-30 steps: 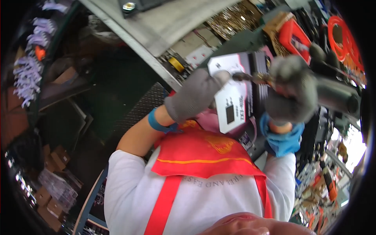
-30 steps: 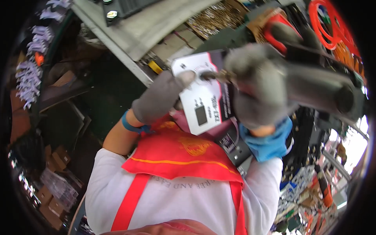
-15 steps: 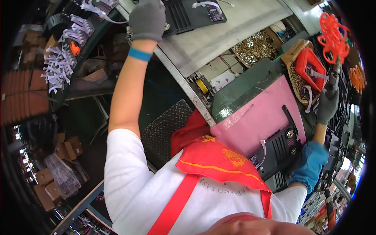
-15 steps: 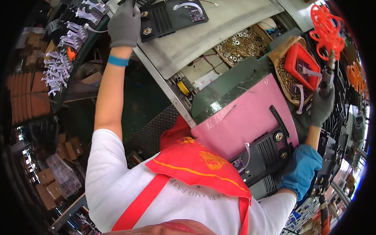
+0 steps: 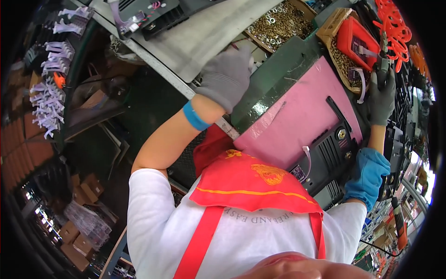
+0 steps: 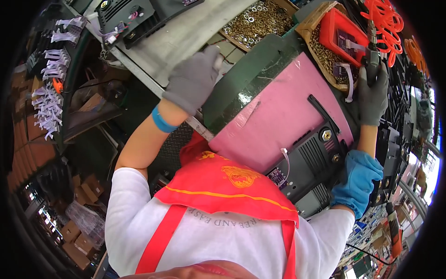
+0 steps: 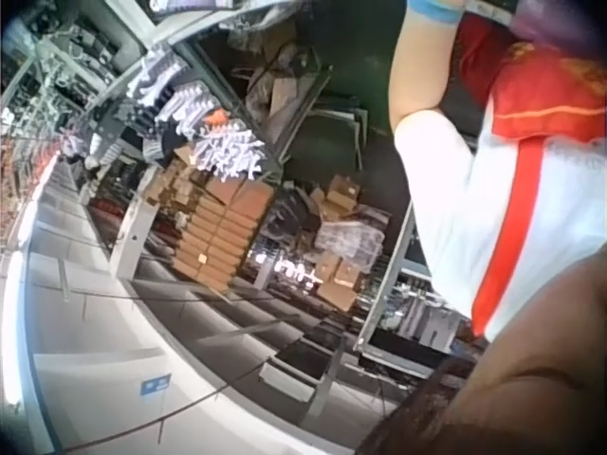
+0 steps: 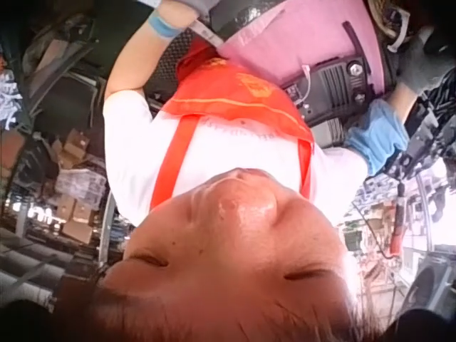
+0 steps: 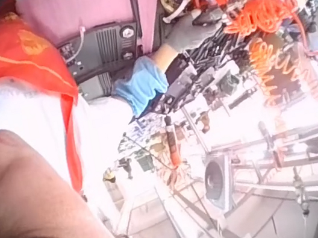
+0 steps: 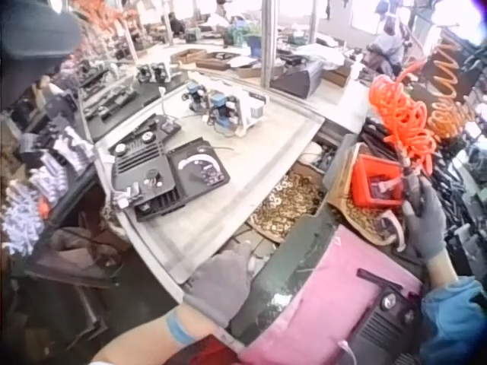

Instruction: Assembling the front control panel of an arc welding machine and fetching internal connector parts.

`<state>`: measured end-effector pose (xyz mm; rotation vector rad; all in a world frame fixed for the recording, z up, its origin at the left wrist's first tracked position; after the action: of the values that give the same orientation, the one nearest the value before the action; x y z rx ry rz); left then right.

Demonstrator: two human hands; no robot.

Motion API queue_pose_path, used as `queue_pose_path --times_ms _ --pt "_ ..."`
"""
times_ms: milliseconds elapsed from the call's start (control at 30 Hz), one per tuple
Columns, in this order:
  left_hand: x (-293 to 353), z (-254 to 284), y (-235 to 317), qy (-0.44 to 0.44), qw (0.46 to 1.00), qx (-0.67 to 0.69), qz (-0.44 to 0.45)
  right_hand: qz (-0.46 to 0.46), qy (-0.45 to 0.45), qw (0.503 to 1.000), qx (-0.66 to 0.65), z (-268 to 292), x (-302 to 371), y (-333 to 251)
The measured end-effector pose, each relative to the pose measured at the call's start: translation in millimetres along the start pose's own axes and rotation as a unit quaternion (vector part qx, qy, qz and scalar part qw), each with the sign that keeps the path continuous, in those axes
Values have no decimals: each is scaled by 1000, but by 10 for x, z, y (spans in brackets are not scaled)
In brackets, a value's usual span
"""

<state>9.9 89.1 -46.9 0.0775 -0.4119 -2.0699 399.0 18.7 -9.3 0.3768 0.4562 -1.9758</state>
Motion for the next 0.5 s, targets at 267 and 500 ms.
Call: queue_pose_path --times_ms 267,500 --pt "-369 -468 -310 -51 998 21 -41 83 46 985 144 348 0 -807" --pt "313 51 63 268 940 179 -110 326 -169 930 13 -187 -227 -1913"
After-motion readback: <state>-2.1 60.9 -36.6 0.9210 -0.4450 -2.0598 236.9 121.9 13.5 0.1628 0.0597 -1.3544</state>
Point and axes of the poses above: each hand's wrist, its own x-axis away from the middle knuckle, its own z-axis out of the back of the hand, y = z × x, the point moved 1 cm from there along -x, towards the middle knuckle, and after that the axes turned 10 degrees about -z, right-handed, at the moved point
